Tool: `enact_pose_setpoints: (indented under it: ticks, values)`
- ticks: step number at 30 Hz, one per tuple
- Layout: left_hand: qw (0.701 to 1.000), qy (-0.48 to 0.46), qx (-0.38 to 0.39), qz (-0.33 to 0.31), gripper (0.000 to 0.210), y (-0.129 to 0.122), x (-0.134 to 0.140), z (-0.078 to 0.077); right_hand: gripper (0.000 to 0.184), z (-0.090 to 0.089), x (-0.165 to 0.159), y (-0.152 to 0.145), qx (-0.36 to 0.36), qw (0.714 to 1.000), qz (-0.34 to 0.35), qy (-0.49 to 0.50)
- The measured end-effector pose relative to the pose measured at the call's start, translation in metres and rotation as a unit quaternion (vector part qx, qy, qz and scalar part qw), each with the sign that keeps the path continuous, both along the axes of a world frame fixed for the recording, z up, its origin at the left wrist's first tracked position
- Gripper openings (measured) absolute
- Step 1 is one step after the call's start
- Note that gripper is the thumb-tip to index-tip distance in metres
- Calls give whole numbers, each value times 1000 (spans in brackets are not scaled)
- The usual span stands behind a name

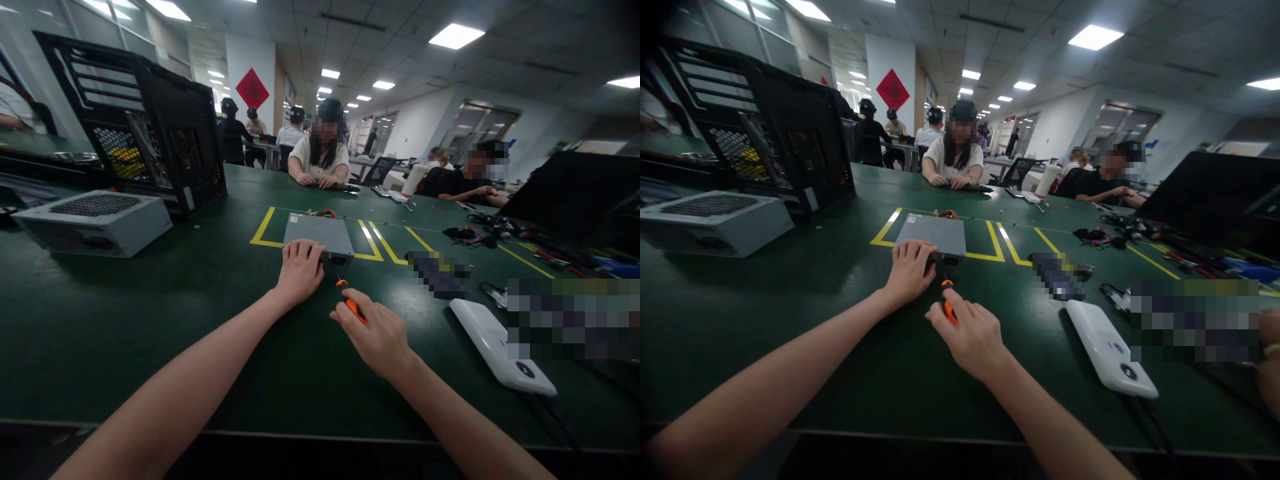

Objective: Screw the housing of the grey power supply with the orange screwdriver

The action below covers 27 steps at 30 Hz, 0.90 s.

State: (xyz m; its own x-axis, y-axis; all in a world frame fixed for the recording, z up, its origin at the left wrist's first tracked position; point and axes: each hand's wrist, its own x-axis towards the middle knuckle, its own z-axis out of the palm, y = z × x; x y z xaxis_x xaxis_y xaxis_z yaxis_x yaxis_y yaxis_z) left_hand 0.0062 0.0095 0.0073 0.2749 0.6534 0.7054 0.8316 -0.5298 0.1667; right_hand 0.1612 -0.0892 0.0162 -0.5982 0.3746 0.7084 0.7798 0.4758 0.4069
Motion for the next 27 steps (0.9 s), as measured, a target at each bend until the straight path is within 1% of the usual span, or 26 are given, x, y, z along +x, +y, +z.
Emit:
enact_pose_setpoints:
  ticks: [2,4,6,7,10,12,14,16,20,22,24,27]
  values:
    - [1000,3,0,2,30,0,0,0,8,2,-2,-1,-30,999,8,9]
    - [1000,4,1,5,30,0,0,0,11,3,-4,-3,-67,997,22,16]
    - [1000,7,4,6,30,0,0,-1,16,1,-5,-4,-80,996,30,20]
    - [1000,7,5,6,30,1,0,-1,18,1,-4,-4,-74,997,31,19]
    - [1000,5,8,7,29,1,1,-2,22,2,2,-1,-26,999,13,21]
    - [1000,5,6,7,29,1,1,-2,20,5,4,-1,-6,999,-5,37]
    - [1000,5,4,2,29,1,2,-1,17,9,2,-2,-6,998,-19,51]
    - [1000,3,6,-9,29,0,2,0,19,12,-1,-4,-15,999,-20,42]
    - [999,-1,12,-31,29,1,3,1,28,9,-2,-3,-13,1000,20,5]
    - [999,0,8,-33,30,1,3,1,25,7,-1,-1,-2,1000,15,14]
    - [999,2,6,-33,29,2,3,1,19,6,0,-1,-3,1000,-6,30]
    - [1000,-3,9,-28,28,2,3,1,20,6,-3,-4,-17,1000,-4,15]
